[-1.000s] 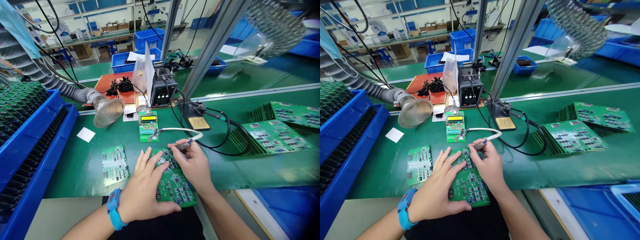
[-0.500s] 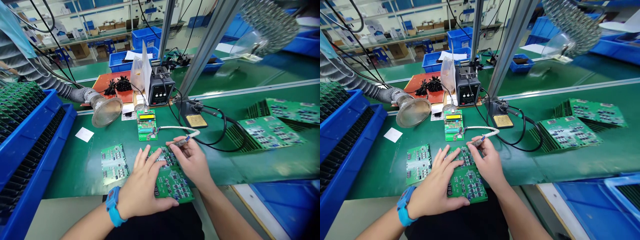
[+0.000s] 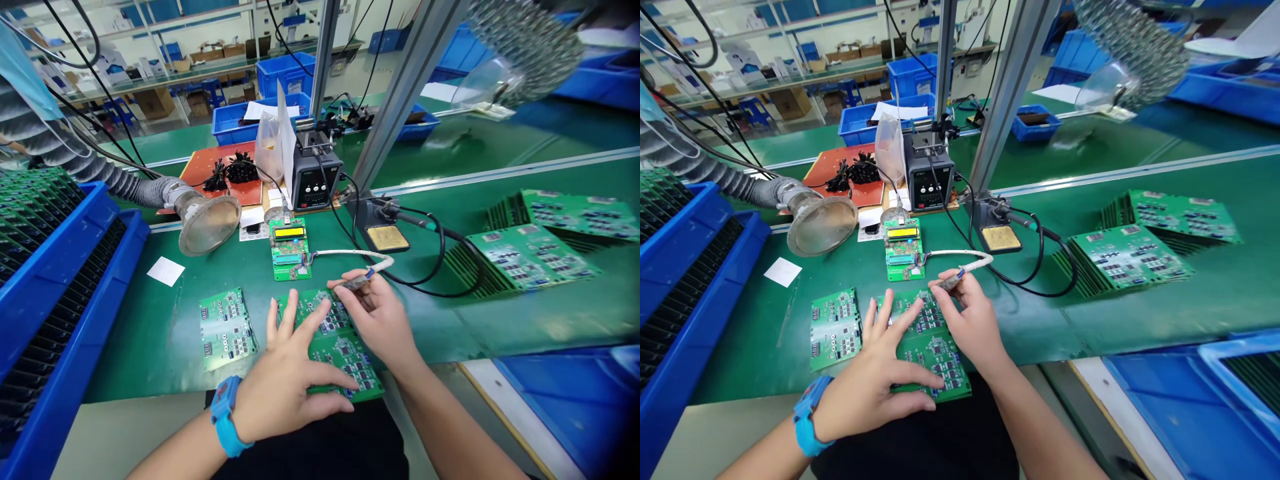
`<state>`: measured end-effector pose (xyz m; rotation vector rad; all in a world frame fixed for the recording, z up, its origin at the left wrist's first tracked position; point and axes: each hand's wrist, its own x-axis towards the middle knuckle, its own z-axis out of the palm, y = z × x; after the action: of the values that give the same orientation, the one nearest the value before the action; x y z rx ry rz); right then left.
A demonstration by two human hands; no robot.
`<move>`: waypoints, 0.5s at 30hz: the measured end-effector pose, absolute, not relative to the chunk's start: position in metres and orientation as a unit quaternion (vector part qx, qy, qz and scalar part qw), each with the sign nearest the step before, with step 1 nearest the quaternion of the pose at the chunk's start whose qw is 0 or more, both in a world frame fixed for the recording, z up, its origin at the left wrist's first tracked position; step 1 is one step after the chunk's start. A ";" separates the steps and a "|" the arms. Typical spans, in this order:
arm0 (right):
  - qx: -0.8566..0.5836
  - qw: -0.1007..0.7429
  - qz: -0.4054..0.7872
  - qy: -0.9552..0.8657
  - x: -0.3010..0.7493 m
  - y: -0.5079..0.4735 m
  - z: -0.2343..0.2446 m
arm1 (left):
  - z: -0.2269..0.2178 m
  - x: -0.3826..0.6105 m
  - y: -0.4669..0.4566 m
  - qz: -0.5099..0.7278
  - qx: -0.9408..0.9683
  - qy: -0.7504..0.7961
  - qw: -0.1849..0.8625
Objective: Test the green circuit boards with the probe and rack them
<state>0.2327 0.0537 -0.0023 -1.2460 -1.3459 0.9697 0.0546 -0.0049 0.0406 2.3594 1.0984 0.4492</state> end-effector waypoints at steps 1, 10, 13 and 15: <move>-0.518 0.509 0.403 -0.556 0.233 0.054 -0.002 | 0.042 0.055 -0.005 0.159 0.867 0.399 0.251; -0.516 0.511 0.408 -0.553 0.233 0.054 -0.002 | 0.039 0.054 -0.004 0.153 0.866 0.408 0.244; -0.513 0.511 0.405 -0.559 0.234 0.054 -0.002 | 0.037 0.053 -0.004 0.159 0.864 0.413 0.240; -0.513 0.511 0.404 -0.560 0.234 0.055 -0.002 | 0.036 0.053 -0.004 0.160 0.864 0.414 0.239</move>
<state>0.2335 0.0548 -0.0024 -1.2350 -1.3468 0.9715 0.0530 -0.0039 0.0365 2.3651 1.1323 0.4385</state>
